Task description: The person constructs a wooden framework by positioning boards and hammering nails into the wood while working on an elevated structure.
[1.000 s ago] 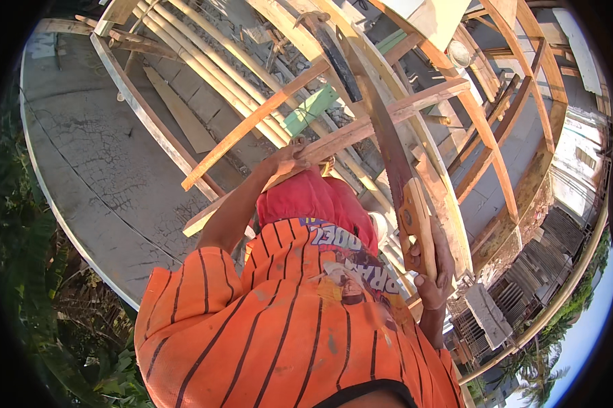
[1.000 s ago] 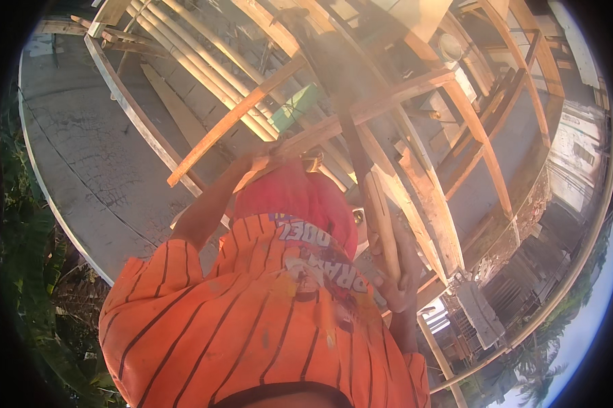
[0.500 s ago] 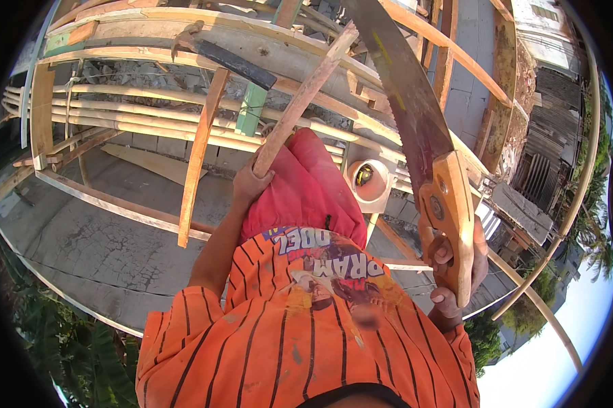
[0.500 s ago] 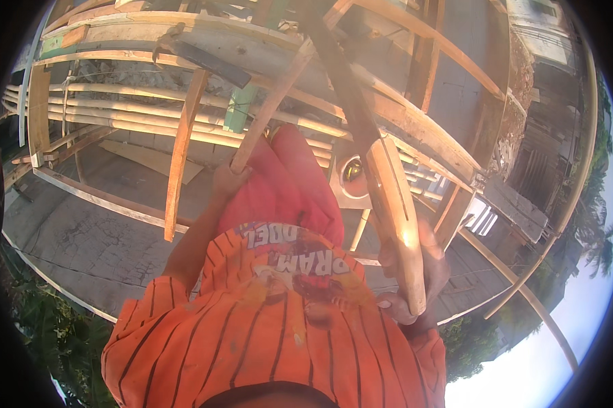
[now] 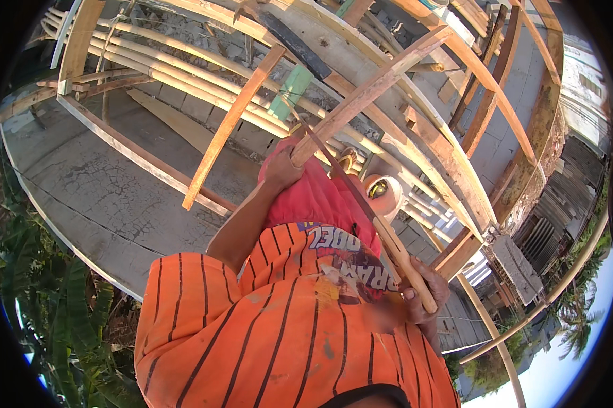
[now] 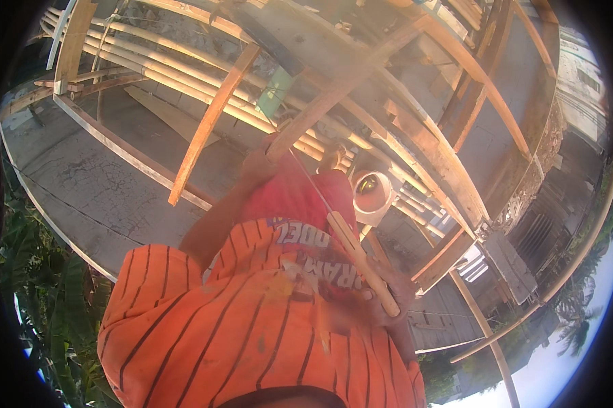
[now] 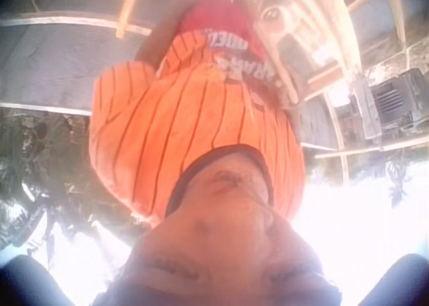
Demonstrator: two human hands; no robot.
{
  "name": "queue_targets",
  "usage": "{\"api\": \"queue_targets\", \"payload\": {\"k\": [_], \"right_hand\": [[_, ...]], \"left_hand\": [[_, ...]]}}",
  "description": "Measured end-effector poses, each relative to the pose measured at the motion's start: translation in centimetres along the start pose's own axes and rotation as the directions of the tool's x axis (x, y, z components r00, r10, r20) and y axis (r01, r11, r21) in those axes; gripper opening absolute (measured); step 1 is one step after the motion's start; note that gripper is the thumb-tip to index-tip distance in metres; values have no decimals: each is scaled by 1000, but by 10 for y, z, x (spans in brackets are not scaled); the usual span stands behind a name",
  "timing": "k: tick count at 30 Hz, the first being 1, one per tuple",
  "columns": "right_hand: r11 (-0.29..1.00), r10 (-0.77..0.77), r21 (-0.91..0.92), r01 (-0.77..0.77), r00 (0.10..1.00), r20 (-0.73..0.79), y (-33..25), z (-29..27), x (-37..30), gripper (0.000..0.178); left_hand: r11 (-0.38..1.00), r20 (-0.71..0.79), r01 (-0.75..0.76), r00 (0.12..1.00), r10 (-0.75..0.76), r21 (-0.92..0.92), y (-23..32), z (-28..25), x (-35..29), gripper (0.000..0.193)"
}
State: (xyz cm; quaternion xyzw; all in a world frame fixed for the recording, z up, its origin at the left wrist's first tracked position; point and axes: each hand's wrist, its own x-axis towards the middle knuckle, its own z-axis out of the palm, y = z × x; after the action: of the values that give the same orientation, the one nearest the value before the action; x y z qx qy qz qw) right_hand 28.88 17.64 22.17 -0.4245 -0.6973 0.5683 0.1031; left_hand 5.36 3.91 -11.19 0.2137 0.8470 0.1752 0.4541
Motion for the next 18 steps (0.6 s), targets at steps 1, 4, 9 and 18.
{"api": "queue_targets", "payload": {"k": [1,4,9,18], "right_hand": [[998,45,-45,-42,998,51,-1,-1,2,52],[976,-34,-203,73,982,186,30,-15,-7,47],[985,72,-168,-25,958,278,45,-34,-13,43],[958,-15,-255,128,915,404,75,-50,-20,47]], "left_hand": [[999,-33,-10,999,9,-39,-1,10,-3,52],[995,16,-49,999,51,-84,5,25,-12,48],[994,1,-24,1000,24,-104,15,62,-30,47],[963,-6,130,991,-135,-236,23,102,-35,59]]}}
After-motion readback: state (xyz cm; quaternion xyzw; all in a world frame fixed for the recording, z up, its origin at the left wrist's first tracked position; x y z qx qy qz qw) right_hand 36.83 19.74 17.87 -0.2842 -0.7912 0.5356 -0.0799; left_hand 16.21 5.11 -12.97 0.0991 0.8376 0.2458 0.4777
